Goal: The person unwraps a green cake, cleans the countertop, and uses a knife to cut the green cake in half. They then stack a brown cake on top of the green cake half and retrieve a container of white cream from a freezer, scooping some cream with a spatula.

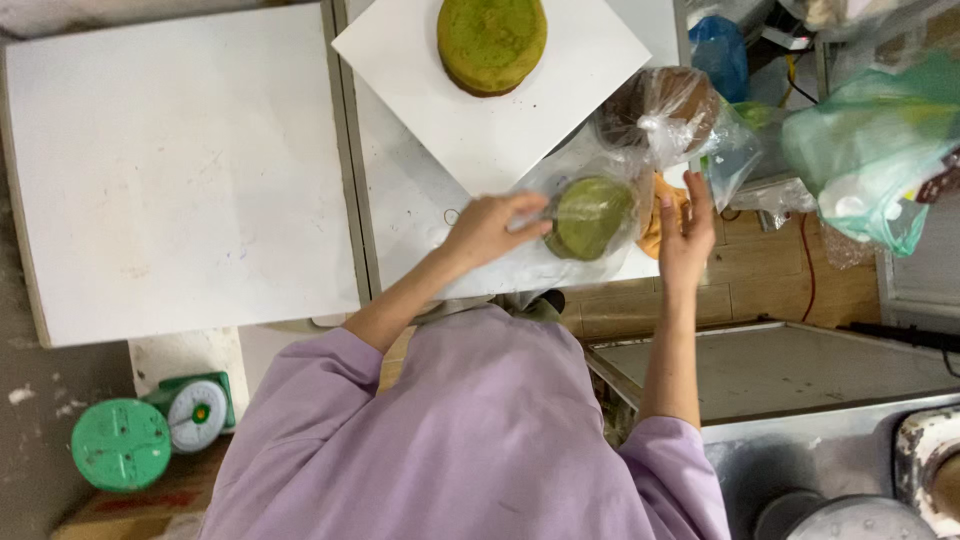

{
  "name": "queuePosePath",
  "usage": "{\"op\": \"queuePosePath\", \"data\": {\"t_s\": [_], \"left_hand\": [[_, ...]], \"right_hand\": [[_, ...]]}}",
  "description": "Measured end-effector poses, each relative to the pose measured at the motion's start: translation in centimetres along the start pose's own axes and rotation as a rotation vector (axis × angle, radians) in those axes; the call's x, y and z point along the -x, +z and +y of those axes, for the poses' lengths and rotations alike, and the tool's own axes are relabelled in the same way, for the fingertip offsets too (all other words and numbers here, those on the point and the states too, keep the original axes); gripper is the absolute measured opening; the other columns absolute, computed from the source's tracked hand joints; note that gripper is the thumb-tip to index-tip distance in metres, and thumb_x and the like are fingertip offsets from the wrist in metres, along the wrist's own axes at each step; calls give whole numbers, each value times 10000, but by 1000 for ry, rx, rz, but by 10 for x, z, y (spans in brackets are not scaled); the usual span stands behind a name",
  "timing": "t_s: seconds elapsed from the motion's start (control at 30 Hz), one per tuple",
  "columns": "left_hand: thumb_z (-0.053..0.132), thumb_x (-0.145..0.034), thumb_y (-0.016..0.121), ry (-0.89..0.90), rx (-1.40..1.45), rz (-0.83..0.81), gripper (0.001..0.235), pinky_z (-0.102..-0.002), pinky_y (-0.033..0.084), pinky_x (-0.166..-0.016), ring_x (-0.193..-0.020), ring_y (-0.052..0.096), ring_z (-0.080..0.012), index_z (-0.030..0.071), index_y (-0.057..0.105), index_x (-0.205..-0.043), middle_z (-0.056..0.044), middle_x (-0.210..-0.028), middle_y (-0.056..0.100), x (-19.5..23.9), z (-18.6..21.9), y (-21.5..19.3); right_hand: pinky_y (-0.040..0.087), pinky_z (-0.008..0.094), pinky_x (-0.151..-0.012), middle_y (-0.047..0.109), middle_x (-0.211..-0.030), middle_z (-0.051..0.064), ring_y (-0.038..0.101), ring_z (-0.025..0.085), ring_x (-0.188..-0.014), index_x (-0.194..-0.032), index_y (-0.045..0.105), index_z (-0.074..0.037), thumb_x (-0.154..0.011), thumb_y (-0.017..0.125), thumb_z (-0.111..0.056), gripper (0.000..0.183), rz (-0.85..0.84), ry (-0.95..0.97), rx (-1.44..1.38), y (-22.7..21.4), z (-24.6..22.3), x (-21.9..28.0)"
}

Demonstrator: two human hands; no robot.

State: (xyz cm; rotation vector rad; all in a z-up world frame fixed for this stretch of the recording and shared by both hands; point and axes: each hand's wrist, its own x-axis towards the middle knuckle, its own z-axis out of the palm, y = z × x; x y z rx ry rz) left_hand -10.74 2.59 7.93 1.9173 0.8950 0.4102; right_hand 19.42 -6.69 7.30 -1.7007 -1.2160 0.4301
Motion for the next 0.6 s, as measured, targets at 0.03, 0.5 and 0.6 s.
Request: {"op": "queuePosePath", "data": {"t_s": [0.03, 0.5, 0.6], "left_hand": [[353, -982, 699, 102, -22, 114, 374, -366, 595, -854, -1027, 739, -230, 131, 671, -1281, -49, -1254, 735, -7, 11, -16], [231, -977, 681, 742, 21, -512, 288, -441, 452, -1109, -1209, 678, -250, 122, 722, -1241, -56, -1295, 729, -21, 152, 85], [212, -972, 676, 725, 59, -654, 274, -415, 458, -1123, -1203, 682, -232, 115, 729, -1223, -39, -1272, 735, -12, 182, 131]], "right_hand": [[417, 458, -1179, 427, -1601, 237, 452, 338, -1475, -1459, 558, -19, -1088, 647, -207, 425, 30, 11, -17, -7, -10, 1], [397, 420, -1170, 536, -1552, 150, 512, 314, -1441, -1323, 676, -74, -995, 709, -147, 338, 412, 287, 228, -171, -61, 147], [406, 416, -1173, 573, -1520, 141, 540, 307, -1425, -1310, 684, -73, -1002, 706, -160, 321, 577, 313, 259, -221, -64, 201]]}}
